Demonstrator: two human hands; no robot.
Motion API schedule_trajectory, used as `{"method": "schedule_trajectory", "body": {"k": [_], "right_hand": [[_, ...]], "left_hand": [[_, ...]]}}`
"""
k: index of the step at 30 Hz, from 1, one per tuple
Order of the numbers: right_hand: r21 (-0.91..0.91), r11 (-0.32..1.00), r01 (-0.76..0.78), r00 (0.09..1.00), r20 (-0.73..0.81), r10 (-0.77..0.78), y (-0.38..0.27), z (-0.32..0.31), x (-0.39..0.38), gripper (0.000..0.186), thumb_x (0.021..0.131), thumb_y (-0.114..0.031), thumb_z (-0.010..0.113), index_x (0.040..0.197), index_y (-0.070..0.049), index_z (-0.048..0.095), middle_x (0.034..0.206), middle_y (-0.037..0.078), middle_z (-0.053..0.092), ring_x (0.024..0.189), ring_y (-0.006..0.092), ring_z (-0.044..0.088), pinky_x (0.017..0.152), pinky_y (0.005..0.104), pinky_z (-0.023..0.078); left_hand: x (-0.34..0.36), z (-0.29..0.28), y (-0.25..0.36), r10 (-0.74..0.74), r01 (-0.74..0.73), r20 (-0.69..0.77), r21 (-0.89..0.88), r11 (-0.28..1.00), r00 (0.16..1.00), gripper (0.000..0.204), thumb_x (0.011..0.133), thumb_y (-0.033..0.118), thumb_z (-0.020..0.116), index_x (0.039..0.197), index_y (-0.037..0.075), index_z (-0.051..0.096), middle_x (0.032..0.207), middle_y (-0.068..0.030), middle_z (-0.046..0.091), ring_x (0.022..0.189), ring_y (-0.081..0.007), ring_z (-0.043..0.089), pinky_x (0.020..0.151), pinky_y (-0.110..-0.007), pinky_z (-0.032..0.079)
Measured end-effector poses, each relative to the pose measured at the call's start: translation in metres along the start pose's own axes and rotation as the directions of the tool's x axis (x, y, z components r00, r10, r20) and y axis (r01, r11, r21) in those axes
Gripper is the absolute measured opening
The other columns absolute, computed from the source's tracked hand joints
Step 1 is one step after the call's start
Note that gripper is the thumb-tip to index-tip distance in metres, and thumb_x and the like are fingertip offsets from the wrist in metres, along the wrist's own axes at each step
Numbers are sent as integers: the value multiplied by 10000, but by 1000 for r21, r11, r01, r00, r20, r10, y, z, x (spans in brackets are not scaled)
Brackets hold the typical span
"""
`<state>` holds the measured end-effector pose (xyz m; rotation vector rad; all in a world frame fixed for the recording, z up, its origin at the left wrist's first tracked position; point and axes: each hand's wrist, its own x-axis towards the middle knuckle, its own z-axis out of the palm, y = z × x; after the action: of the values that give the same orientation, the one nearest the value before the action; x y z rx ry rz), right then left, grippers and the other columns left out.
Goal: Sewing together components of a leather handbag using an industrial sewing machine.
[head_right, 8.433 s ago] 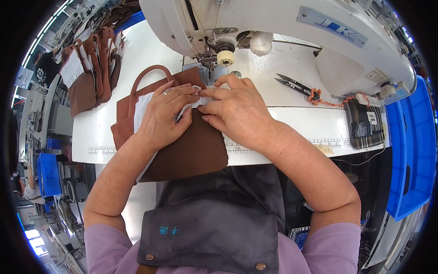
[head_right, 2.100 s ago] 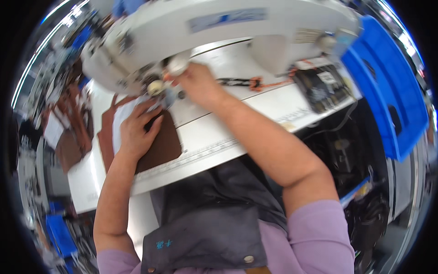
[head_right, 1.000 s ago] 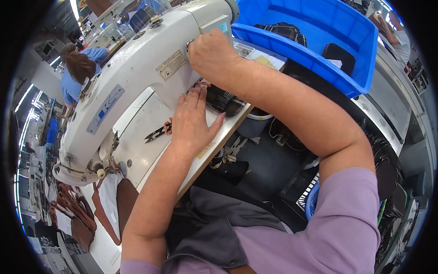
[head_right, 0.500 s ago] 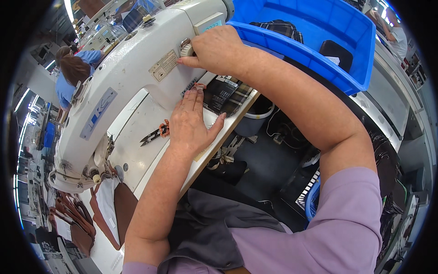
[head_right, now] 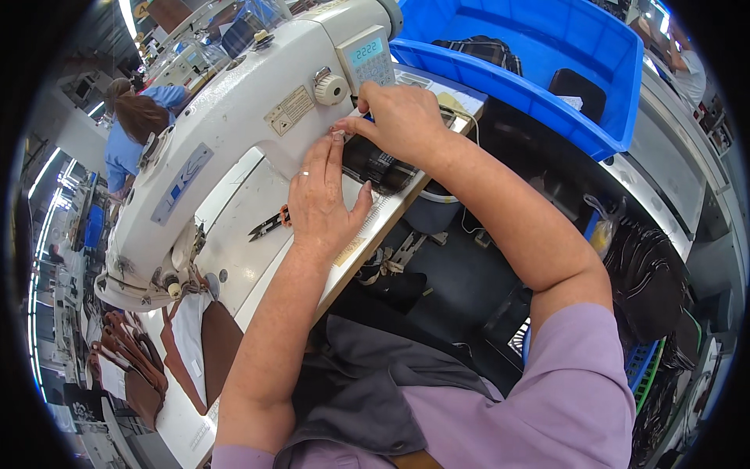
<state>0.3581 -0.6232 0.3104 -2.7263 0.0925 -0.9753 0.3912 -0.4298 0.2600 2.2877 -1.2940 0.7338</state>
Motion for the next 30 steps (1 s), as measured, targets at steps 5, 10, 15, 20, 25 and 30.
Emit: {"method": "schedule_trajectory", "body": {"k": [5,10,15,20,25,30], "right_hand": [[13,1000,6,1000,23,-6,-3,-13,-12,462,888,-539,736,963,-92,648,710,73,693,670,271,700,596,397,513],[55,998,-20,999,32,18,-5,-17,-14,476,917,-534,696,994,-65,679,757,129,715,757,323,722,663,442,548],[70,998,-5,999,-38,7,-1,-11,-8,466,894,-528,737,1040,-93,658,731,62,701,693,264,707,611,393,522],[113,994,2,999,-49,4,5,-6,-5,485,896,-507,743,1081,-66,660,798,87,716,732,268,719,635,394,539],[82,991,110,977,-193,-93,5,2,7,498,882,-504,752,1085,-59,655,876,97,720,773,274,722,650,400,552],[93,990,103,979,-183,-85,8,6,16,497,873,-504,752,1069,-59,650,911,95,714,815,281,730,655,395,560]], "left_hand": [[1,1,-1,16,-16,-9,19,1000,1000,832,817,317,749,1508,-12,422,1474,-155,477,1403,-296,442,1081,-443,424],[0,1,-2,29,-29,-23,-29,999,999,833,801,241,773,1507,-21,415,1472,-166,477,1400,-317,443,1135,-459,402],[0,1,-1,40,-42,-51,-43,998,998,781,795,170,768,1478,-23,444,1488,-201,486,1371,-375,485,1095,-463,427],[1,2,0,53,-56,-63,-38,998,997,750,795,142,763,1463,-21,465,1468,-209,506,1359,-385,495,1101,-464,423],[4,4,0,33,-34,-49,-15,999,998,710,802,122,753,1445,-21,489,1451,-210,527,1331,-385,521,1084,-452,445],[4,5,-1,40,-40,-22,-18,999,999,677,785,133,753,1395,-52,524,1411,-213,554,1319,-379,529,1066,-457,452]]}}
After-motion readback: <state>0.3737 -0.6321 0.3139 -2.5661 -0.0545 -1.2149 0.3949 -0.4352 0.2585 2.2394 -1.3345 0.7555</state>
